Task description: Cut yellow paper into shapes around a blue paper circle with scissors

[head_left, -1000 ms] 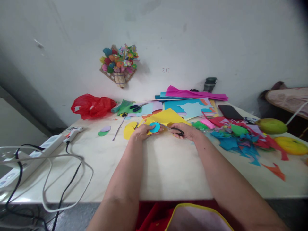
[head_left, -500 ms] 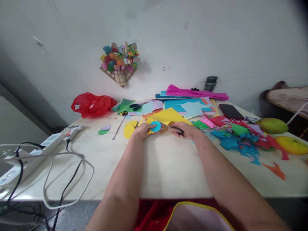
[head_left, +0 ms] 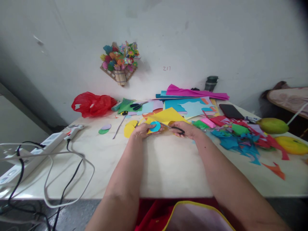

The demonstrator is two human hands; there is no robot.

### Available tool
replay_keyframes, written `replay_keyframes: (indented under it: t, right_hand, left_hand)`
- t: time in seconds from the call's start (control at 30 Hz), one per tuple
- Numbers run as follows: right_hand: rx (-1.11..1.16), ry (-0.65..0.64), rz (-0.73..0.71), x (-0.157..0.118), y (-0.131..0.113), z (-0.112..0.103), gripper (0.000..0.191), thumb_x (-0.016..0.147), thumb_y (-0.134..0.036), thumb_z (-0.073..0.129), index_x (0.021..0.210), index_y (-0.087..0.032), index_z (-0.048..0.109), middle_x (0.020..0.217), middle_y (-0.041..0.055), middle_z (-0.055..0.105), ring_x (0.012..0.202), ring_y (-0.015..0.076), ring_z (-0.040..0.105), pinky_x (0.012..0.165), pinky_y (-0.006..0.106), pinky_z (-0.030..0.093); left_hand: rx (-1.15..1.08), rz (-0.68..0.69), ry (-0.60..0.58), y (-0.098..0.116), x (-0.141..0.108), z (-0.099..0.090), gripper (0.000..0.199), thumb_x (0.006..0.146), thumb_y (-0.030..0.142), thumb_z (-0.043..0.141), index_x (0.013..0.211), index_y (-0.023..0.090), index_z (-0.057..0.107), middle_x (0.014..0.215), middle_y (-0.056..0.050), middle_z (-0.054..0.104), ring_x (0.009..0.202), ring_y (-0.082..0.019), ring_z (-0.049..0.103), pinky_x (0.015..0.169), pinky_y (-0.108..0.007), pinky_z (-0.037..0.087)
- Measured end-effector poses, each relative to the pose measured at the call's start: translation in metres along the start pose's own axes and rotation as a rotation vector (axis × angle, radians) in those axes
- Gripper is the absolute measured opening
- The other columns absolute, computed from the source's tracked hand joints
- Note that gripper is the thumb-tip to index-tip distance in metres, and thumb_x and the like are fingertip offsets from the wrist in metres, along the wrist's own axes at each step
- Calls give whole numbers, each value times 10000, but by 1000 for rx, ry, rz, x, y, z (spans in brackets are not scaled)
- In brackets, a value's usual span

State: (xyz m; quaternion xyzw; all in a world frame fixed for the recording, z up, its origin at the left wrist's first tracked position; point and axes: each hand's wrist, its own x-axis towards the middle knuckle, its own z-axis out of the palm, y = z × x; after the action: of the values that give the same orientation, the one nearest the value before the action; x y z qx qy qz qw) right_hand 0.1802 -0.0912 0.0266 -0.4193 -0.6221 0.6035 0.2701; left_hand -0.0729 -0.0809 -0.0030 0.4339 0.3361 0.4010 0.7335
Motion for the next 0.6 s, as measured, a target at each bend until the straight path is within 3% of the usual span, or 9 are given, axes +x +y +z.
replay_keyframes:
  t: [0.4, 0.6]
  right_hand:
    - [-40, 0, 21, -4, -6, -1, 185, 698, -287, 760, 749, -191, 611, 469, -82, 461, 402, 69, 405, 347, 187, 248]
    - [-114, -15, 35, -4, -1, -8, 224, 746, -305, 756, 673, -200, 572, 458, -44, 528, 379, 75, 413, 337, 191, 326]
  left_hand:
    - [-11, 44, -61, -3, 1, -3, 198, 826, 84, 730, 1018, 47, 763, 1057, -194, 799, 1013, -306, 786, 847, -341, 651]
    - [-8, 0, 125, 3, -4, 10, 212, 908, 15, 569, 999, 51, 758, 1031, -187, 800, 1009, -275, 784, 927, -342, 630]
